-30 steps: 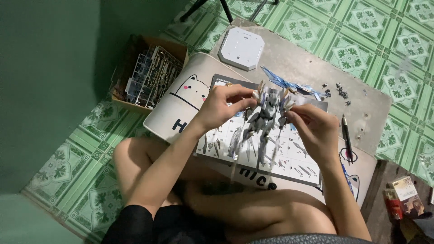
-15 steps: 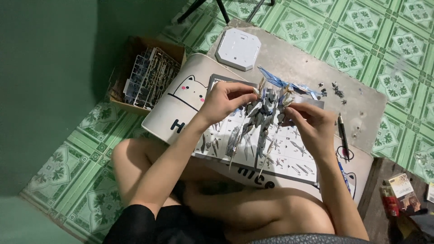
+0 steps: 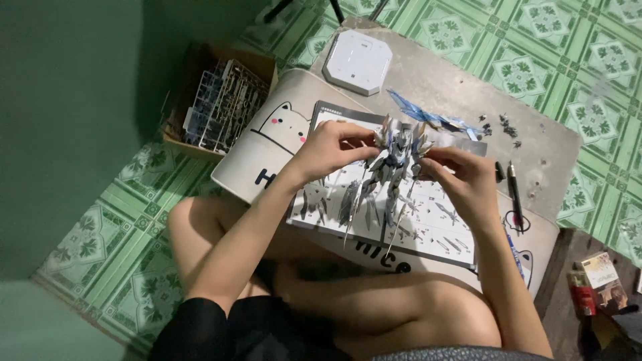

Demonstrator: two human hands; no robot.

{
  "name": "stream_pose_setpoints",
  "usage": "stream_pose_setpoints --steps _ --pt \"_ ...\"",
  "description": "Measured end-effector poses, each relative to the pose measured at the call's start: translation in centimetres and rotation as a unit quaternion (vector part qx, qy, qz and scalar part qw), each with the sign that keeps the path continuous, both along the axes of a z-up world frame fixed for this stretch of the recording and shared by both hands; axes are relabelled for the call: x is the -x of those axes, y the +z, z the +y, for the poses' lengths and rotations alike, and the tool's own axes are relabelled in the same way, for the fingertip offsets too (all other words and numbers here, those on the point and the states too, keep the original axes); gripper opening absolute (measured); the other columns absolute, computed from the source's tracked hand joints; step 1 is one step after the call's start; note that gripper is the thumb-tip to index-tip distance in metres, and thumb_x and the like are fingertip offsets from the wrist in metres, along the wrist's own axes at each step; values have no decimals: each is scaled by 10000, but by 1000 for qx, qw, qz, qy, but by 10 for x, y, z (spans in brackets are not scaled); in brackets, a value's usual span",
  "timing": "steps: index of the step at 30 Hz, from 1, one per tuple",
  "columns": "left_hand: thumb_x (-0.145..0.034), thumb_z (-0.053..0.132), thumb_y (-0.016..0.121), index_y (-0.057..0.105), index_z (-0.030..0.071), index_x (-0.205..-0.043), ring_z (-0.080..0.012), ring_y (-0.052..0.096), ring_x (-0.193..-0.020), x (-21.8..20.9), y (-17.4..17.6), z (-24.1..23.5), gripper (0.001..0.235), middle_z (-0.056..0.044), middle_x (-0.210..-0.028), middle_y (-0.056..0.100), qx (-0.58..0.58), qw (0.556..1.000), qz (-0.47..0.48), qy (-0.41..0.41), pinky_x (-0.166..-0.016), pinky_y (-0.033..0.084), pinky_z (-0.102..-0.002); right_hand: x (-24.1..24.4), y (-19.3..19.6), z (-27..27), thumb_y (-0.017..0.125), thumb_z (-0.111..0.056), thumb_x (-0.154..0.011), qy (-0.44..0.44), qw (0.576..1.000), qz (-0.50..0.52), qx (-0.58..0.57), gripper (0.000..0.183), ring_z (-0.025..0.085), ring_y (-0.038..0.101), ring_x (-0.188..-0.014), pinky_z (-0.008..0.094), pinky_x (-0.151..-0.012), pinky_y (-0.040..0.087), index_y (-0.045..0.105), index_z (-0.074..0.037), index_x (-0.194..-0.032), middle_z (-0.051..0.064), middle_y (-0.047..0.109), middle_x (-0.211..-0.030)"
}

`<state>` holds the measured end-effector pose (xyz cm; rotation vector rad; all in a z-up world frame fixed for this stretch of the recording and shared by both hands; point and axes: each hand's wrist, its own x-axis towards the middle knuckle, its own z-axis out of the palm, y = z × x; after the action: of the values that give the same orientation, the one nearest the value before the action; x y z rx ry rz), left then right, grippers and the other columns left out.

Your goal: The person assembles a model kit by clipping small plastic parts from a runner using pliers and attaching them to a larger figure. They reference an instruction manual throughout the process.

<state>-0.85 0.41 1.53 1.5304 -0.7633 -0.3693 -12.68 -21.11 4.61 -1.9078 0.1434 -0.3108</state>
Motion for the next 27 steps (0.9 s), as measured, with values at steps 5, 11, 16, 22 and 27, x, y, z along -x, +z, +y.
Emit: stream_pose_setpoints --steps 5,11,16,22,27 --pt "-766 106 732 704 24 -946 -188 612 -658 -1 26 -3 200 -115 -782 684 -38 993 -114 5 -571 505 -277 9 18 3 698 59 -859 19 1000 -6 23 229 204 637 -816 322 -741 548 623 97 -1072 193 648 -901" --pt "-746 72 697 710 62 -903 -114 584 -575 -7 48 -9 159 -44 -755 713 -35 977 -210 -10 -549 479 -239 15 16 -7 660 89 -896 23 998 -48 39 247 196 632 -847 243 -780 551 592 91 -1134 177 638 -986" --pt "-746 92 736 731 130 -973 -78 611 -601 -10 43 -14 230 -28 -811 758 -23 986 -165 -29 -533 482 -181 16 5 -19 636 45 -894 25 997 -62 -44 265 162 629 -885 246 -837 586 591 29 -1154 131 632 -1050" --pt "-751 86 726 720 56 -1005 -89 624 -606 -6 47 -2 256 -45 -790 737 -18 989 -141 -45 -569 506 -205 15 0 -20 633 74 -886 34 998 -42 -14 221 186 635 -840 243 -798 563 593 85 -1102 150 632 -973" --pt "-741 92 731 710 68 -1015 -75 575 -553 -5 43 -2 275 -50 -795 758 -34 990 -139 -18 -497 453 -203 14 -1 -17 656 46 -855 44 997 -38 -41 272 157 659 -838 211 -776 577 605 27 -1121 129 661 -980"
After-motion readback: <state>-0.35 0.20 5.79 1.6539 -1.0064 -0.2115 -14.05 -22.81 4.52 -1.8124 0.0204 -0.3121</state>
